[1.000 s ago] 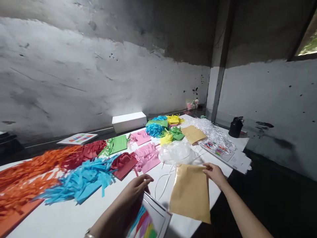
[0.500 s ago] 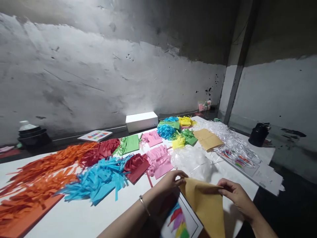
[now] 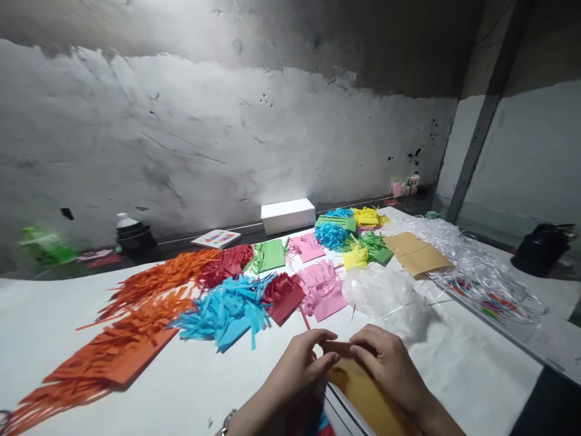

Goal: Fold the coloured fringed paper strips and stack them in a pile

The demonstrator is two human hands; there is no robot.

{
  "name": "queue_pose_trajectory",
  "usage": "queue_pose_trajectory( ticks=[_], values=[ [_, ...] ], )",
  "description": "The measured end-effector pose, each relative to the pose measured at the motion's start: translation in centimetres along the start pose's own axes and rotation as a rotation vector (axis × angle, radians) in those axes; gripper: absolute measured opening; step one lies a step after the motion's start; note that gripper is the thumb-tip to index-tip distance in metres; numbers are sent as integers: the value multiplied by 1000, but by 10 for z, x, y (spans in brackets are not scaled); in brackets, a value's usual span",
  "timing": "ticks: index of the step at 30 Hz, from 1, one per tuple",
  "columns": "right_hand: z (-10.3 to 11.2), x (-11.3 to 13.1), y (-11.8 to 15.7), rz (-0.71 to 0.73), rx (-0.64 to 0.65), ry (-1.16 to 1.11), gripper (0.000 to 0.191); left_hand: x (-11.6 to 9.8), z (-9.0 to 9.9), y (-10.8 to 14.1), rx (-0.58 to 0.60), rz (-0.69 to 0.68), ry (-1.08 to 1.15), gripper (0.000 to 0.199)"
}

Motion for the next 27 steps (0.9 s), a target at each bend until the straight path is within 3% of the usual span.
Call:
queue_pose_trajectory(
  ticks=[5,9,11,17,22,27],
  values=[
    [-10,0,-9,-8,97,-160,16,10,6,12,5,11,-27,23],
    [-15,-2,-8,21,3,-179,15,12,6,15,3,11,11,25],
    [-17,-2,-5,101,-62,-126,16,13,5,14,8,20,32,26],
    [-16,9,6,518,-222,211,19,15,-3,13,77,44,247,26],
    [-17,12,9,566,-222,278,17,22,-12,14,94,83,376,43],
    [-17,17,15,586,-192,280,14,29,-14,9,49,85,334,39]
  ],
)
Point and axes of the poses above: each hand's wrist, its own y-axis away from the middle knuckle, its own z-axis out of the back of the hand, x = y × z, the point moved 4 cm from there along -y, towards the middle knuckle, and after that the axes turned 11 degrees about -y, right-handed, at the moved point
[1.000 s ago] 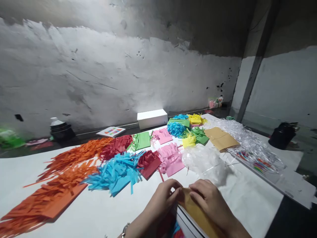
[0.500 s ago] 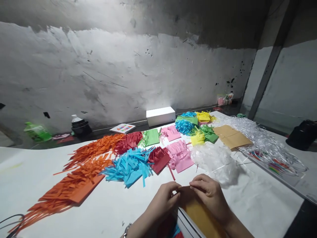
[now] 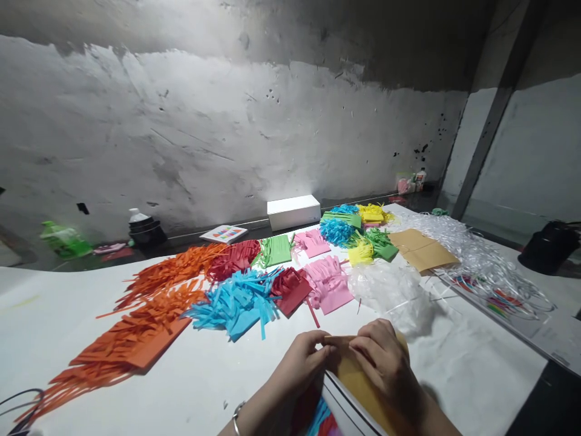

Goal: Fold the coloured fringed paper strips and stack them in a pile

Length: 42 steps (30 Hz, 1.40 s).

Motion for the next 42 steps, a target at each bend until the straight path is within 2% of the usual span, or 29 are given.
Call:
queue_pose_trajectory(
  ticks=[3,5,7,8,9,11,12,14,16,19,21,23,24,26,28,29,32,36,39,42],
  values=[
    [10,3,3,-49,-56,-58,12,5,4,-12,-41,7,-47,35],
    [20,2,7,-157,-153,-123,10,8,9,-21,-113,14,-90,35],
    [24,0,15,-293,-222,-189,4,9,16,-28,-208,15,-133,46],
    [23,-1,19,-359,-222,-209,9,8,19,-29,-252,12,-150,52],
    [19,-1,25,-417,-195,-223,21,5,22,-27,-283,6,-162,53],
    [6,-1,36,-521,-119,-252,44,-5,26,-17,-307,-18,-174,40],
    [-2,0,42,-574,-94,-283,48,-11,27,-8,-303,-30,-177,33],
    [-16,2,52,-671,-94,-386,44,-27,31,17,-252,-88,-166,26],
    [-24,8,57,-711,-149,-500,40,-41,34,47,-187,-180,-145,20],
    [-22,26,49,-632,-189,-529,36,-52,43,93,-183,-280,-128,13],
    [-11,43,35,-515,-224,-444,24,-52,48,120,-236,-279,-124,14],
    [1,62,16,-404,-197,-433,7,-50,51,141,-279,-262,-118,14],
    [3,72,5,-373,-119,-485,4,-49,52,149,-296,-250,-118,13],
    [0,92,-14,-358,135,-644,9,-47,52,162,-326,-233,-121,13],
    [-8,108,-27,-420,344,-710,13,-47,53,171,-345,-225,-117,12],
    [-12,112,-30,-465,408,-703,14,-47,53,174,-350,-221,-115,12],
    [-25,120,-33,-540,501,-639,11,-47,53,183,-361,-213,-114,12],
    [-36,124,-28,-476,510,-549,10,-49,53,190,-375,-216,-111,13],
    [-36,128,-28,-389,458,-489,12,-52,51,193,-379,-221,-124,13],
    [-36,129,-25,-374,458,-472,13,-53,49,194,-373,-225,-136,13]
  ],
)
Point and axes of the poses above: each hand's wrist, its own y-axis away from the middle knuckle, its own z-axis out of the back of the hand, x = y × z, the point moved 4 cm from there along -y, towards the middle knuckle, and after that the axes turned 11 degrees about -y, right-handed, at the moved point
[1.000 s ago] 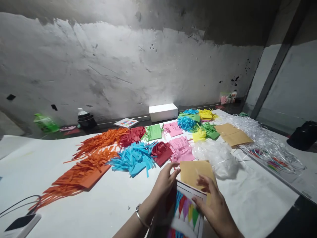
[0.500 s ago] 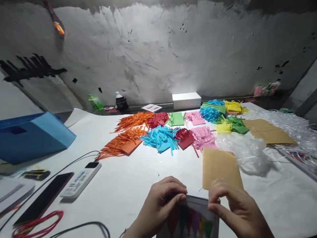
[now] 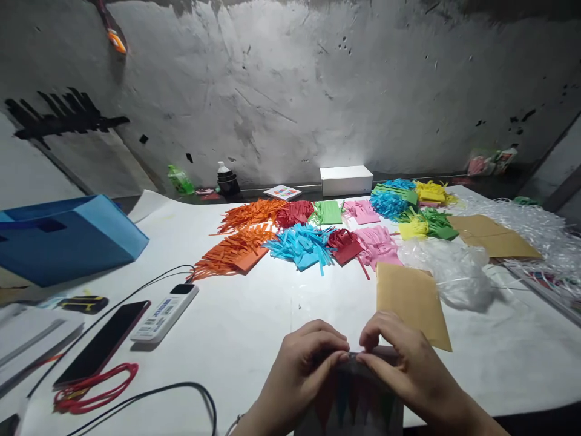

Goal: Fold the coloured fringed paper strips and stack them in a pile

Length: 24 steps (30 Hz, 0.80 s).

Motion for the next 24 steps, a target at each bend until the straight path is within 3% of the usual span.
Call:
queue_pose_trajectory(
  ticks=[3,7,10,12,16,19,22,24],
  values=[
    [-2,-4,6,77,-64,54,11,1,-1,1,-8,3,-17,13],
    [0,-7,23,295,-317,250,38,1,-2,2,-25,15,-33,13],
    [-7,-2,28,506,-237,376,35,0,-3,2,-32,10,-27,13],
    [-10,1,26,557,-172,402,35,-1,-4,3,-48,-4,-30,12],
    [-4,-5,17,476,-152,407,19,1,-5,5,-74,-6,-57,10],
    [8,-26,28,383,-157,423,13,7,0,7,-89,45,-48,9],
    [19,-51,53,216,-267,288,21,13,13,8,-159,128,9,8],
    [14,-67,69,-42,-254,-9,38,18,19,7,-219,180,75,15]
  ],
)
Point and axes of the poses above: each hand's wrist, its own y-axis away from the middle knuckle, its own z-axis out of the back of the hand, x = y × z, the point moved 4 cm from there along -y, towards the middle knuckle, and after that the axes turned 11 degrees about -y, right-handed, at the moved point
